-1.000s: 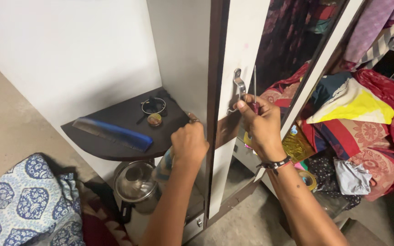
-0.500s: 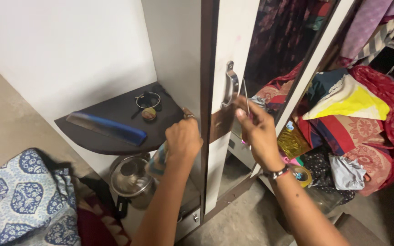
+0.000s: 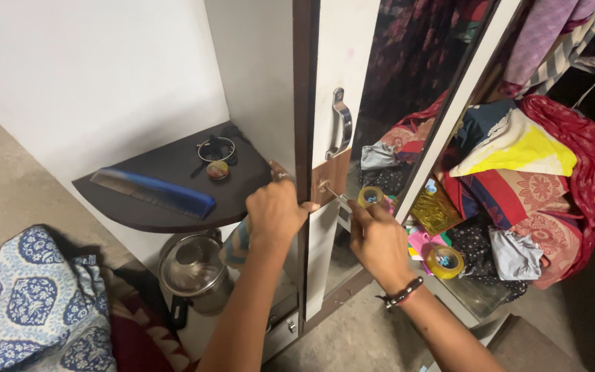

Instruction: The person uses a screwdriver to tighten screws on multiple cabinet door hinges and a cloth to wipe the cabinet surfaces. The person works on a lower white cabinet door, then a mirrored wardrobe door, and finally a dark brown cabinet door, adjusting hinge screws and wiping the frames.

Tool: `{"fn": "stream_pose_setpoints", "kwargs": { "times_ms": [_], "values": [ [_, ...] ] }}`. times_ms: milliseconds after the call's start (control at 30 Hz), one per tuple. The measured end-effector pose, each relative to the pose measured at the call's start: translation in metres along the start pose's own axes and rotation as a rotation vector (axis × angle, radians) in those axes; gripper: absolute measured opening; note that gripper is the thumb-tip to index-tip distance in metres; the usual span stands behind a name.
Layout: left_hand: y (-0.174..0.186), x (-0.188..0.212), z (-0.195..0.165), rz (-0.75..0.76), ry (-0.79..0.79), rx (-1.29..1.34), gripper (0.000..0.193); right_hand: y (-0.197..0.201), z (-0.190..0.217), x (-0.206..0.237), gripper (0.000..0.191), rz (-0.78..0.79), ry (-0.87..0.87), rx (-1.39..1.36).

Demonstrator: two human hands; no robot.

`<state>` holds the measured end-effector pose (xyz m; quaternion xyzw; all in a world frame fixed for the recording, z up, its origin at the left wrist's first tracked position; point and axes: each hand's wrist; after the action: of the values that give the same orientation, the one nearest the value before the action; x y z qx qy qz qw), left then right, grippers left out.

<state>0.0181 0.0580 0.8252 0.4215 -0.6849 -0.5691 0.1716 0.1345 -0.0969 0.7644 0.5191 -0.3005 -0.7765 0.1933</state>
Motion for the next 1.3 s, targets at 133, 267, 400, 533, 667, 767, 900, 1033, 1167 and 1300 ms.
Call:
{"fn": "stream_pose_setpoints", "kwargs": {
  "times_ms": [133, 267, 400, 533, 667, 767, 900, 1033, 1167, 1300],
  "values": [
    [-0.004, 0.000, 0.000, -0.020, -0.030, -0.022, 0.054, 0.008, 0.004, -0.004, 0.043, -0.055, 0.181, 0.171],
    [-0.005, 0.001, -0.002, -0.004, -0.023, -0.030, 0.052, 0.001, 0.002, 0.000, 0.054, -0.031, 0.315, 0.271],
    [-0.006, 0.001, -0.002, -0.059, -0.032, -0.012, 0.049, -0.010, -0.006, -0.003, 0.046, 0.000, 0.274, 0.198],
    [-0.009, 0.000, -0.002, -0.050, -0.020, -0.004, 0.048, -0.010, -0.029, -0.027, 0.024, 0.388, -0.409, -0.612],
    [-0.012, -0.001, -0.001, -0.058, -0.023, -0.014, 0.047, -0.013, -0.031, -0.025, 0.026, 0.321, -0.379, -0.580],
    [-0.012, -0.001, -0.001, -0.070, -0.028, -0.016, 0.047, -0.017, -0.019, -0.011, 0.027, 0.124, -0.084, -0.192],
    [-0.013, 0.000, -0.001, -0.059, -0.028, -0.024, 0.047, -0.019, -0.012, -0.003, 0.016, 0.091, 0.168, 0.236],
    [-0.014, -0.001, -0.001, -0.068, -0.043, -0.036, 0.047, -0.021, -0.025, -0.021, 0.020, 0.164, 0.020, -0.088],
    [-0.016, 0.001, -0.003, -0.083, -0.021, -0.024, 0.046, -0.018, -0.034, -0.032, 0.035, 0.582, -0.645, -0.803],
    [-0.020, 0.010, -0.011, -0.213, -0.004, -0.034, 0.046, -0.017, -0.010, -0.020, 0.024, 0.253, -0.204, -0.161]
  ]
}}
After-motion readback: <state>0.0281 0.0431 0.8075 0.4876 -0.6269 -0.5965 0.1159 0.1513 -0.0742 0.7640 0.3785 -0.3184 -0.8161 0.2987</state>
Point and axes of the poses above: each hand's wrist, its own x-axis away from the middle knuckle, its own y-axis out of the back of the hand, z = x × y, and after that the axes turned 2 degrees about y, right-handed
